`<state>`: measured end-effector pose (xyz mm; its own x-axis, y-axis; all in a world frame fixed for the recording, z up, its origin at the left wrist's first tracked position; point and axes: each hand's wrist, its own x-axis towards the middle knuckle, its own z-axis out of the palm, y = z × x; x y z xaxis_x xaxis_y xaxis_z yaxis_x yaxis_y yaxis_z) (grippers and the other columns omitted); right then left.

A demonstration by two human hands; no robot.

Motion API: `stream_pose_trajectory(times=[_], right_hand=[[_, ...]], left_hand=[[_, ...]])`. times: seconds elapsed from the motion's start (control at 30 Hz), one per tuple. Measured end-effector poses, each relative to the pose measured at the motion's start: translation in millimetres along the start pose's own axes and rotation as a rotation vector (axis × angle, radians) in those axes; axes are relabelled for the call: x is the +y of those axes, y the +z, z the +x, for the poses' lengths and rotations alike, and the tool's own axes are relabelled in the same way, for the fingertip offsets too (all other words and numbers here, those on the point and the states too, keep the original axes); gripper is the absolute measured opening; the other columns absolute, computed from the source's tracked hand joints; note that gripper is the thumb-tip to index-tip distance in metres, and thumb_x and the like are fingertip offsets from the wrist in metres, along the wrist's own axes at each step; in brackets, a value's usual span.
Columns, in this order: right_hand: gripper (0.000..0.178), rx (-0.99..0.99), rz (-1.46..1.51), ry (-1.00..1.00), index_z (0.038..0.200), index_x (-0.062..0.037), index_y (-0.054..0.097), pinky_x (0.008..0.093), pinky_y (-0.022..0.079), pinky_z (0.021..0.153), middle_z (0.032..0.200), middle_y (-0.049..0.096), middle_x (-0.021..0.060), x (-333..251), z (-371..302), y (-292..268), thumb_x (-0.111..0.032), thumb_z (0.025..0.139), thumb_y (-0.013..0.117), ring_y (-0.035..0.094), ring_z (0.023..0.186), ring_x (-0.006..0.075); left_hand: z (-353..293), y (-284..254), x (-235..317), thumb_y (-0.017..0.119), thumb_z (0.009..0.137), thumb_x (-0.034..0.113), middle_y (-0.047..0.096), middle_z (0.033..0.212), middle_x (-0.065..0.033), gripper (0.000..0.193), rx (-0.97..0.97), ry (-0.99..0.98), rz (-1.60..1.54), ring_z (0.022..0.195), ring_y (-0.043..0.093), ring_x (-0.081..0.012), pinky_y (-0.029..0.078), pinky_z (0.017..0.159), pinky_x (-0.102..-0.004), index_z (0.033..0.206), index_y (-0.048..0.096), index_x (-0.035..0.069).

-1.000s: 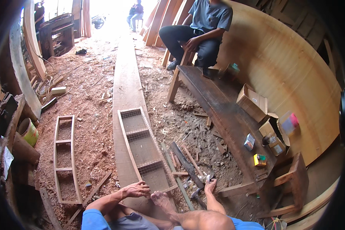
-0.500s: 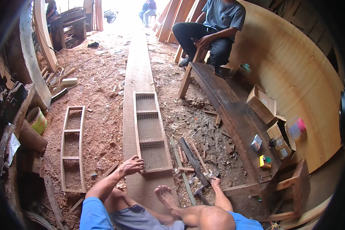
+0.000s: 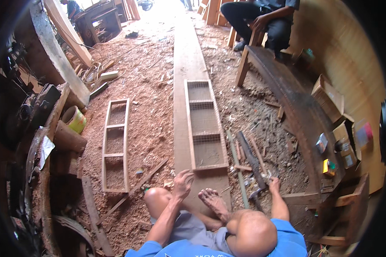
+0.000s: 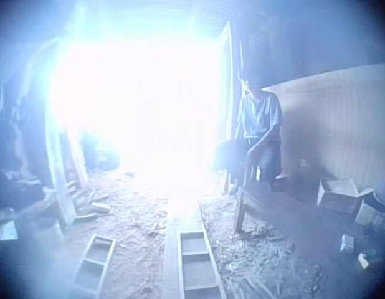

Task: The person sits on the floor and assembles a rectangular wooden frame with wire mesh. They position the frame, insert thin wooden strips, and use a hammer to secure the components. The person repeatedly adjusts the frame and hammers nails into the wood.

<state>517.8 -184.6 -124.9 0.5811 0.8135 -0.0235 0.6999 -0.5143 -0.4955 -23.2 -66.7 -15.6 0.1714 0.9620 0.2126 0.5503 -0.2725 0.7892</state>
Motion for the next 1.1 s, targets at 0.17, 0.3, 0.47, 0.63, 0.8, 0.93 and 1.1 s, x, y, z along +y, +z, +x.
stream_pose_trajectory(times=[0.17,0.3,0.47,0.63,0.8,0.93,1.1], right_hand=[[0.021,0.021,-0.168,-0.101,0.092,-0.0051,0.075,0.0478,0.053,0.077,0.091,0.069,0.0249,-14,7,-8,-0.016,0.078,0.063,0.069,0.086,0.0411],[0.02,-0.081,-0.185,0.129,0.091,-0.008,0.076,0.049,0.053,0.077,0.092,0.07,0.0243,-28,12,-5,-0.019,0.081,0.063,0.069,0.088,0.0414],[0.016,0.022,-0.088,-0.036,0.088,-0.0047,0.074,0.0496,0.052,0.074,0.093,0.07,0.022,-34,11,-26,-0.017,0.083,0.064,0.067,0.085,0.0429],[0.014,0.409,0.309,0.036,0.083,-0.0059,0.058,0.0399,0.05,0.067,0.075,0.061,0.0104,-118,3,-35,-0.016,0.091,0.063,0.063,0.073,0.023],[0.012,-0.099,0.644,-0.325,0.096,-0.0055,0.066,0.0304,0.051,0.068,0.08,0.064,0.0059,-294,-43,18,-0.017,0.094,0.065,0.058,0.073,0.0127],[0.023,-0.292,0.658,-0.722,0.107,-0.003,0.072,0.0358,0.058,0.079,0.104,0.072,0.0147,-372,-93,47,-0.019,0.092,0.07,0.072,0.091,0.0244],[0.018,-0.484,0.714,-0.546,0.105,-0.0018,0.073,0.0306,0.06,0.075,0.098,0.074,0.0142,-371,-115,67,-0.011,0.09,0.071,0.074,0.084,0.0202]], left_hand=[[4,-8,-24,0.069,0.089,0.012,0.072,0.107,-0.015,0.018,0.053,-0.144,-0.134,0.104,0.068,-0.031,0.053,0.091,-0.0367,0.105,0.074,0.005],[18,9,-26,0.07,0.09,0.014,0.073,0.104,-0.0133,0.017,0.068,-0.264,-0.187,0.097,0.07,-0.0275,0.056,0.085,-0.0355,0.105,0.075,0.007],[27,23,-19,0.068,0.091,0.014,0.073,0.104,-0.0122,0.017,0.075,-0.17,-0.209,0.095,0.071,-0.0267,0.056,0.085,-0.0343,0.106,0.075,0.007],[27,20,-4,0.07,0.089,0.008,0.073,0.103,-0.0133,0.018,0.1,-0.033,-0.157,0.096,0.07,-0.0293,0.055,0.084,-0.0362,0.106,0.073,0.006],[25,48,27,0.068,0.094,0.01,0.073,0.106,-0.0114,0.021,0.008,0.01,-0.467,0.094,0.07,-0.0225,0.055,0.084,-0.0332,0.113,0.07,0.002],[12,61,35,0.063,0.1,0.017,0.072,0.106,-0.008,0.027,0.095,-0.251,-0.836,0.091,0.068,-0.0132,0.056,0.08,-0.0283,0.117,0.066,-0.003],[-25,63,26,0.062,0.101,0.021,0.071,0.097,-0.0067,0.025,0.168,-0.485,-1.05,0.083,0.069,-0.0139,0.057,0.072,-0.0277,0.115,0.065,0.0]])
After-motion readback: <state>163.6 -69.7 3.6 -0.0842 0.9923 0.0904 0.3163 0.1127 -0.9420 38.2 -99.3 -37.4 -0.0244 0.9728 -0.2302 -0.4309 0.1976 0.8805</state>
